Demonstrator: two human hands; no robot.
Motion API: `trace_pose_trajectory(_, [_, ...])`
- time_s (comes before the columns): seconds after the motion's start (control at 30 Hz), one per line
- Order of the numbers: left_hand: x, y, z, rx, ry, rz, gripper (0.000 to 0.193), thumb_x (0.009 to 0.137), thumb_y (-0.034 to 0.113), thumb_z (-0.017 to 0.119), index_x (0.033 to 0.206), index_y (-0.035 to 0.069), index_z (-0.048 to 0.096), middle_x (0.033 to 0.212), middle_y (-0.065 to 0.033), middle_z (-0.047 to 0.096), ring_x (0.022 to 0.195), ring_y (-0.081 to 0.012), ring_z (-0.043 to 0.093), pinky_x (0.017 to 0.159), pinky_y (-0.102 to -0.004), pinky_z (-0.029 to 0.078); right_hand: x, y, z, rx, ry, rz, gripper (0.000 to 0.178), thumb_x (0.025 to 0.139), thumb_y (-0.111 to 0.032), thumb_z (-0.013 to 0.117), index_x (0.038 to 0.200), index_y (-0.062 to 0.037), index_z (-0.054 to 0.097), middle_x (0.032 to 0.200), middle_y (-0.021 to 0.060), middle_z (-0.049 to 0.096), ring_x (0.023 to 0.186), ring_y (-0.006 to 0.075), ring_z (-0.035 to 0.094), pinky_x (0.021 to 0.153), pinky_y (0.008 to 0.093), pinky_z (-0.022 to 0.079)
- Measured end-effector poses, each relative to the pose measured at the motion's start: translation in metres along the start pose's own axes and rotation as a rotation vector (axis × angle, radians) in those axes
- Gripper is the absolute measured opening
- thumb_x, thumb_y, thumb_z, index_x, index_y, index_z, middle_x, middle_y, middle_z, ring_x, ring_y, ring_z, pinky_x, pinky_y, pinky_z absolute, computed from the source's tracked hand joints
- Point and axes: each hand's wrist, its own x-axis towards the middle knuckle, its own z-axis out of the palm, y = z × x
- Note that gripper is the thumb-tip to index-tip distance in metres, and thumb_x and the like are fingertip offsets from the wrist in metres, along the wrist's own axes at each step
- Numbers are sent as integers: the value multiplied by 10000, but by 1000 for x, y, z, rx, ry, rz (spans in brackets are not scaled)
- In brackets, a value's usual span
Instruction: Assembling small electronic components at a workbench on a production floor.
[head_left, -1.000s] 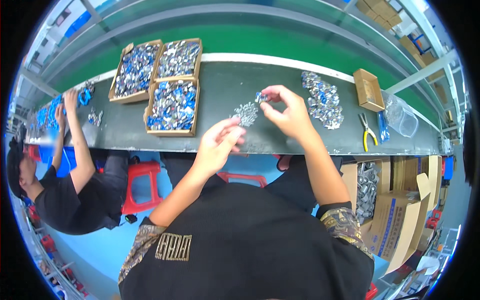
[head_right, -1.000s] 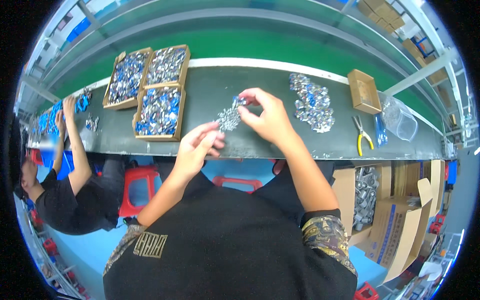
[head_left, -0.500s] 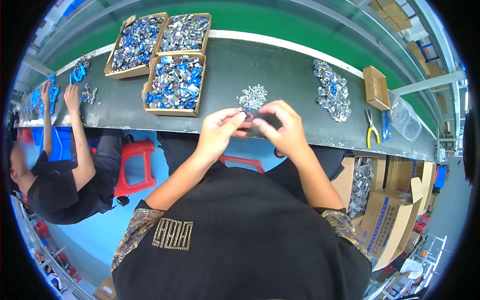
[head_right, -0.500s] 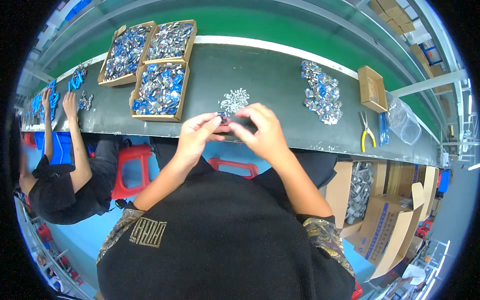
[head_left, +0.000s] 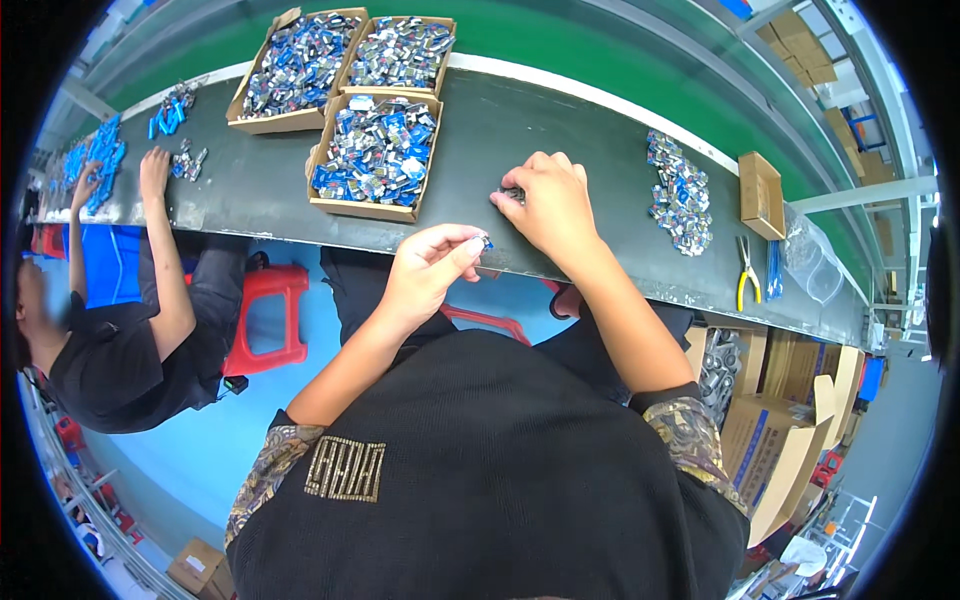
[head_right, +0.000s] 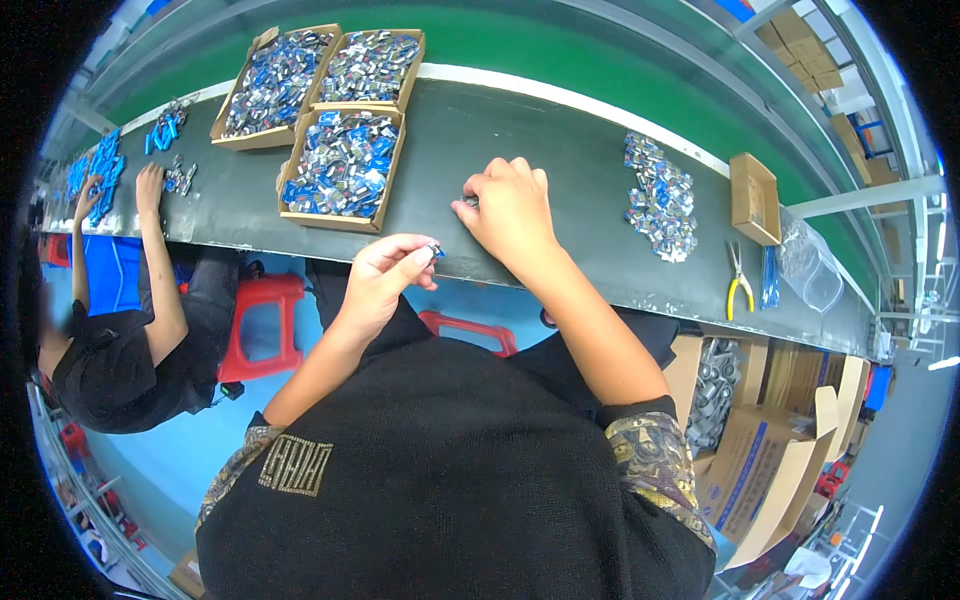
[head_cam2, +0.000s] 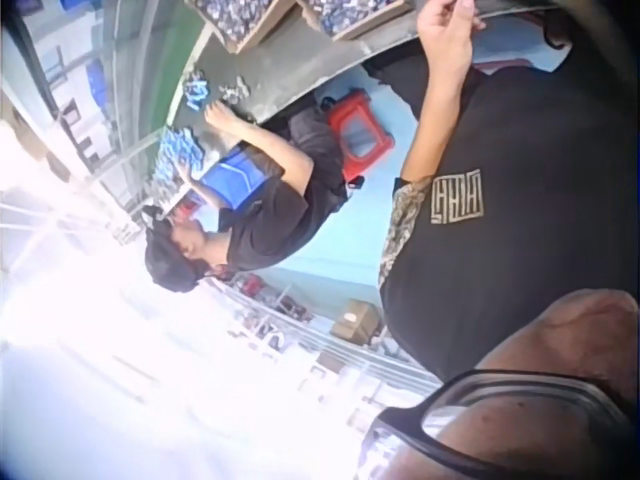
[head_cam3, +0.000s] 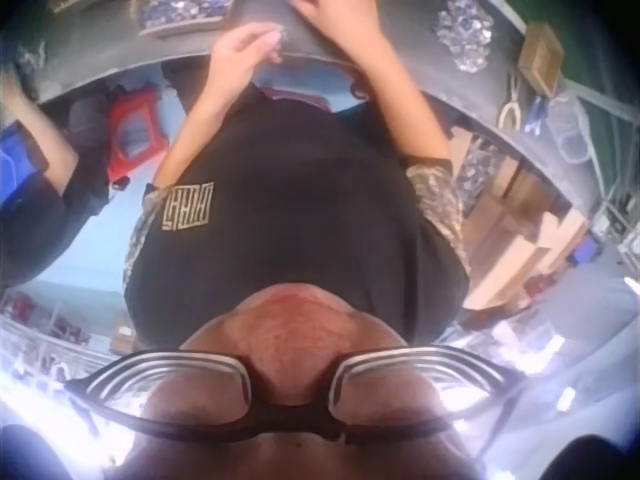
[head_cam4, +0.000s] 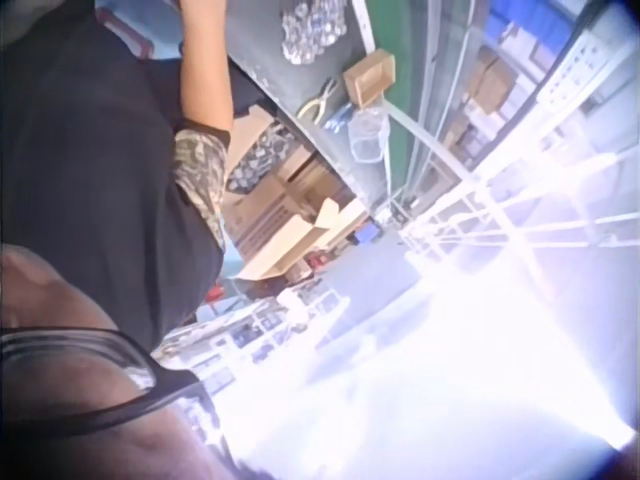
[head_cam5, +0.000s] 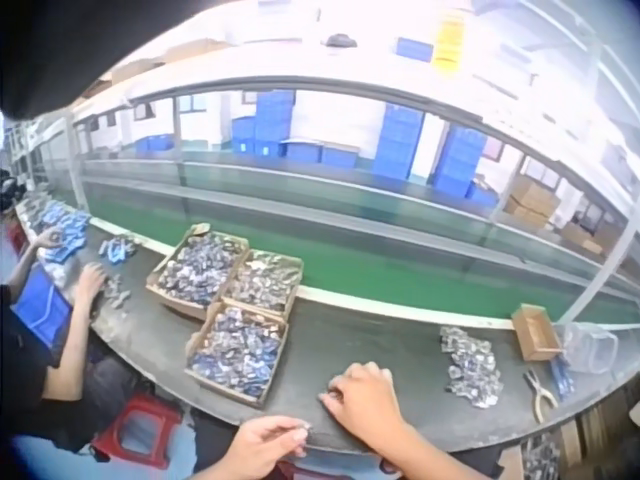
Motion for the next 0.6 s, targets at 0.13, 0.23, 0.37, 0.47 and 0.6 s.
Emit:
trace_pose_trajectory(0.13, [-5, -1, -8, -8, 18, -4, 228, 925, 158, 647, 1072, -15, 661, 871, -51, 646, 725, -107, 616, 689, -279, 554, -1, -7, 5, 6, -22, -17, 145, 758, -224, 746, 843, -108, 730, 842, 49, 619, 900, 247, 558, 807, 391, 397])
trace_pose_trajectory(0.23, [-7, -4, -15, -30, -2, -35, 246, 916, 138, 667, 1096, -27, 638, 917, -48, 645, 760, -102, 607, 674, -242, 514, -2, -9, 1, 90, 3, -64, 115, 762, -195, 732, 840, -111, 731, 842, 44, 620, 895, 248, 558, 804, 391, 395])
trace_pose_trajectory(0.37, [-7, -4, -15, -53, -27, -27, 246, 911, 128, 672, 1100, -23, 631, 940, -51, 652, 791, -103, 620, 673, -243, 516, -3, -7, 1, 46, -3, -33, 93, 761, -158, 713, 842, -116, 729, 844, 31, 619, 897, 244, 559, 804, 385, 395])
trace_pose_trajectory(0.47, [-6, -4, -14, -54, -22, -16, 230, 909, 124, 667, 1084, -22, 635, 903, -49, 644, 740, -103, 615, 687, -269, 540, -3, -9, 3, 42, -44, -54, 97, 761, -154, 712, 850, -118, 727, 845, 28, 619, 898, 242, 560, 803, 386, 396])
trace_pose_trajectory(0.6, [-8, -3, -17, -79, -32, -20, 228, 903, 105, 673, 1087, -23, 629, 929, -51, 647, 752, -102, 615, 692, -259, 538, -4, -10, 3, 89, -21, -55, 107, 760, -150, 707, 864, -129, 726, 847, 20, 619, 902, 239, 563, 810, 389, 399])
